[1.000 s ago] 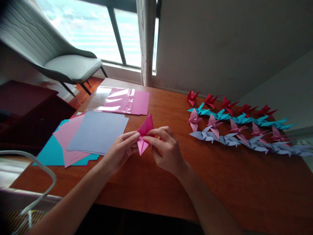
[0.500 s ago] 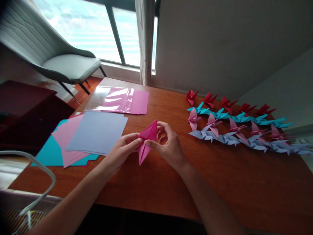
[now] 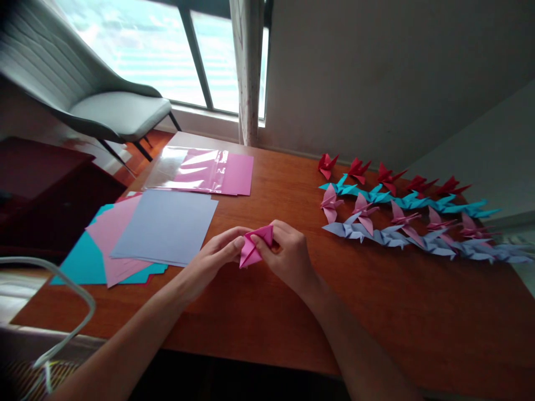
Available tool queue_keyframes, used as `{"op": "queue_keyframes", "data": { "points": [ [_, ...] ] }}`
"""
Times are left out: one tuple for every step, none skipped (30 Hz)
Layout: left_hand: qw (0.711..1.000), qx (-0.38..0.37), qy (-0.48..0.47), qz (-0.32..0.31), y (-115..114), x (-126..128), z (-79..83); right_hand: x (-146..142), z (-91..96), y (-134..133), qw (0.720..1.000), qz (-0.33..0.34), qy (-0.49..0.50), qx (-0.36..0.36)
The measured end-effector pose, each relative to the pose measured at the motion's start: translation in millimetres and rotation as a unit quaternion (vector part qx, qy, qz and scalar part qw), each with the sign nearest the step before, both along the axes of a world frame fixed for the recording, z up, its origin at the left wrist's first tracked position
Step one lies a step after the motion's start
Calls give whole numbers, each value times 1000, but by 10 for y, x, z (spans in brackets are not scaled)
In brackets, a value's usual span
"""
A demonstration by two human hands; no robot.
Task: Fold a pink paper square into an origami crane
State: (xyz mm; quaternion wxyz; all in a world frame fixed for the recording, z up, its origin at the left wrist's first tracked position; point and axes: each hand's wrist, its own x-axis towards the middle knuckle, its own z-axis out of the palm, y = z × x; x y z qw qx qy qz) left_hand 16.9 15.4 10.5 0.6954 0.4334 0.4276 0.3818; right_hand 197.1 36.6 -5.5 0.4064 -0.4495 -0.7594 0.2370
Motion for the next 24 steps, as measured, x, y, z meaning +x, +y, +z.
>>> {"op": "queue_keyframes", "data": {
  "points": [
    [1000,-2,-4,1,-1,-1,1,-2,5,-2,1000,1,-4,11],
    [1000,-3,-7,-1,-2,-2,0,-2,9,-5,1000,2,-5,16],
    [1000,-2,-9,-2,-3,-4,-6,-1,11,-6,1000,1,-5,19],
    [1000,-1,-12,-4,-4,-6,-14,1,11,-6,1000,-1,-5,17],
    [1000,-1,-15,-5,-5,-9,-26,5,8,-4,1000,-6,-5,11],
    [1000,-2,-21,-6,-5,-13,-39,10,2,1,1000,-10,0,-3],
    [999,-7,-31,-7,-5,-16,-53,15,-7,7,999,-15,9,-28],
    [999,-13,-42,-9,-3,-20,-66,20,-18,15,998,-20,25,-62],
    [998,-20,-54,-12,-2,-22,-77,24,-30,25,993,-23,48,-104],
    [998,-25,-63,-15,0,-24,-84,27,-41,35,986,-23,76,-148],
    [997,-28,-65,-16,2,-25,-88,28,-49,45,976,-21,108,-191],
    [998,-29,-60,-17,4,-24,-88,27,-51,55,964,-16,137,-227],
    [998,-26,-51,-18,7,-22,-84,25,-48,63,952,-8,163,-258],
    [999,-22,-39,-22,9,-20,-79,22,-38,68,941,5,183,-285],
    [999,-18,-27,-29,12,-17,-73,19,-25,70,930,19,197,-308],
    [999,-17,-16,-42,15,-13,-67,16,-9,70,922,33,205,-328],
    [998,-18,-7,-58,17,-10,-63,14,7,67,914,47,210,-345],
    [997,-22,1,-76,18,-8,-60,13,20,63,907,57,214,-358],
    [995,-28,6,-92,19,-6,-58,13,29,58,902,64,217,-369],
    [994,-35,11,-103,19,-5,-59,13,35,53,897,67,221,-378],
    [993,-40,13,-110,19,-4,-60,15,37,48,893,70,223,-385],
    [993,-43,14,-112,18,-3,-63,17,36,44,889,73,224,-392],
    [993,-44,15,-110,17,-3,-67,19,34,42,887,76,223,-397],
    [993,-44,16,-108,15,-4,-70,21,32,41,886,79,221,-401]
  ]
}}
